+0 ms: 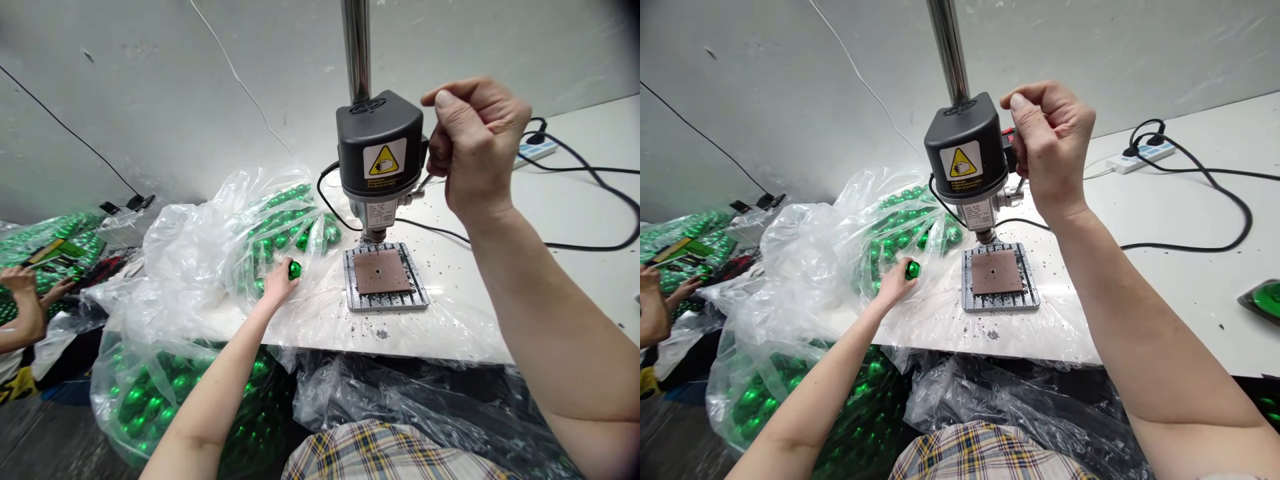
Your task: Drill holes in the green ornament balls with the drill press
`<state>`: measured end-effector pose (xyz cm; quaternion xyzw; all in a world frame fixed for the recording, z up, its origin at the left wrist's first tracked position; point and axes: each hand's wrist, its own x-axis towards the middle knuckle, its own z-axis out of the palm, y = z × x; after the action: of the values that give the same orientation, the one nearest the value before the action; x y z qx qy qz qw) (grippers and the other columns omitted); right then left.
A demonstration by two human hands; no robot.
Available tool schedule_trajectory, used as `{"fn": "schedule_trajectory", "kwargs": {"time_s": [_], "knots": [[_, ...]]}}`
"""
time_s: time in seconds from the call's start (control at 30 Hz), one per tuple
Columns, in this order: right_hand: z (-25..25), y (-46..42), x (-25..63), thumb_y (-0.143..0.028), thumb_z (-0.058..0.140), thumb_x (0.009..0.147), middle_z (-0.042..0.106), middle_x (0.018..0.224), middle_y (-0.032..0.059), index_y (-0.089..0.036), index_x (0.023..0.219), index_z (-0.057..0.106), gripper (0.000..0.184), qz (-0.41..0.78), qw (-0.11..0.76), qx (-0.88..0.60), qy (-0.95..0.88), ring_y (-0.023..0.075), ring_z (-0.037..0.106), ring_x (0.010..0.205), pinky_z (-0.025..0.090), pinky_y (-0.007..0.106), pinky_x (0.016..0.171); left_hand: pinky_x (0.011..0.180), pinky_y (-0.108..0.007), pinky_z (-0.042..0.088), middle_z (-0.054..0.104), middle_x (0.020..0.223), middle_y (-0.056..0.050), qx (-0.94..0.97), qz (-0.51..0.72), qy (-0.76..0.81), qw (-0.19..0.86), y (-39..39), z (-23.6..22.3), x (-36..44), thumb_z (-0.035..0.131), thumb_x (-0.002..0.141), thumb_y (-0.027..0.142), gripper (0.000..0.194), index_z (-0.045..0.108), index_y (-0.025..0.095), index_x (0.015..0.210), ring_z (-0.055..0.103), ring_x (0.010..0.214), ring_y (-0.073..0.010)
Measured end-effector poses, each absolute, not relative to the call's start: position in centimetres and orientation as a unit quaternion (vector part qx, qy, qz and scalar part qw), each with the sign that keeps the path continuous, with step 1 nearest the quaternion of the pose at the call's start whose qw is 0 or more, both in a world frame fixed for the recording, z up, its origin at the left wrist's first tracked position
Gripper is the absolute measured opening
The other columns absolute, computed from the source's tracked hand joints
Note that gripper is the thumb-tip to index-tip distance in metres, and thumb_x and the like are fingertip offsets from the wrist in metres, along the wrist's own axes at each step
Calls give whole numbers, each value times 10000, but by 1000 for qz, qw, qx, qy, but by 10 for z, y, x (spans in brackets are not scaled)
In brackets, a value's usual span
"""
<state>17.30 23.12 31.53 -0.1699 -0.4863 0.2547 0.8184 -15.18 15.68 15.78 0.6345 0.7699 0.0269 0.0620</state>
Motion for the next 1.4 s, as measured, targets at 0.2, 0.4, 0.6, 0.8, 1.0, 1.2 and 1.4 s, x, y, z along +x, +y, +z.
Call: {"fn": "schedule_trajectory", "kwargs": {"time_s": [0.2, 0.4, 0.6, 0.8, 1.0, 1.2, 1.4], "knots": [[313, 232, 172, -74, 721, 815, 390, 381, -69, -145, 734, 753, 112, 267, 819, -151, -485, 48, 256, 275, 86, 200, 252, 1137, -542, 355, 550, 1475, -131, 642, 264, 716, -75, 145, 188, -140, 623, 892, 273, 477, 566, 268, 1366, 541, 1312, -390], [314, 226, 173, -273, 791, 819, 390, 398, -80, -157, 759, 740, 140, 249, 815, -155, -500, 40, 266, 289, 127, 196, 248, 957, -477, 564, 673, 1196, -96, 490, 532, 536, 435, 131, 217, -100, 761, 793, 336, 673, 476, 270, 1400, 711, 1030, -271], [316, 220, 175, -331, 780, 839, 409, 423, -81, -176, 775, 718, 180, 266, 793, -180, -517, 48, 307, 320, 201, 203, 279, 773, -326, 621, 722, 1049, -130, 194, 532, 432, 702, 138, 212, -57, 534, 1000, 362, 367, 538, 177, 1316, 745, 953, -237], [312, 228, 181, -535, 692, 899, 405, 461, -64, -237, 839, 661, 305, 249, 761, -224, -555, 85, 340, 354, 280, 241, 321, 885, -397, 629, 726, 954, -102, 104, 565, 435, 693, 150, 186, -35, 573, 983, 232, 165, 611, 117, 1095, 738, 920, -219], [310, 231, 182, -578, 599, 951, 402, 493, -55, -248, 912, 628, 334, 235, 743, -249, -575, 96, 340, 390, 275, 250, 361, 814, -328, 605, 709, 1000, -54, 192, 592, 458, 635, 165, 165, -31, 739, 843, 217, 273, 617, 187, 1085, 707, 878, -170], [313, 229, 180, -488, 602, 977, 351, 485, -75, -239, 888, 610, 264, 253, 740, -247, -572, 79, 284, 383, 235, 236, 351, 841, -330, 551, 717, 1012, -43, 341, 586, 483, 555, 164, 143, -22, 831, 687, 273, 573, 601, 198, 1207, 687, 903, -174], [318, 220, 178, -336, 600, 982, 331, 494, -81, -237, 858, 606, 159, 261, 751, -248, -553, 84, 278, 383, 240, 247, 360, 809, -296, 506, 733, 1008, -63, 489, 525, 512, 473, 162, 130, -12, 873, 671, 376, 625, 609, 181, 1203, 672, 893, -172]]}}
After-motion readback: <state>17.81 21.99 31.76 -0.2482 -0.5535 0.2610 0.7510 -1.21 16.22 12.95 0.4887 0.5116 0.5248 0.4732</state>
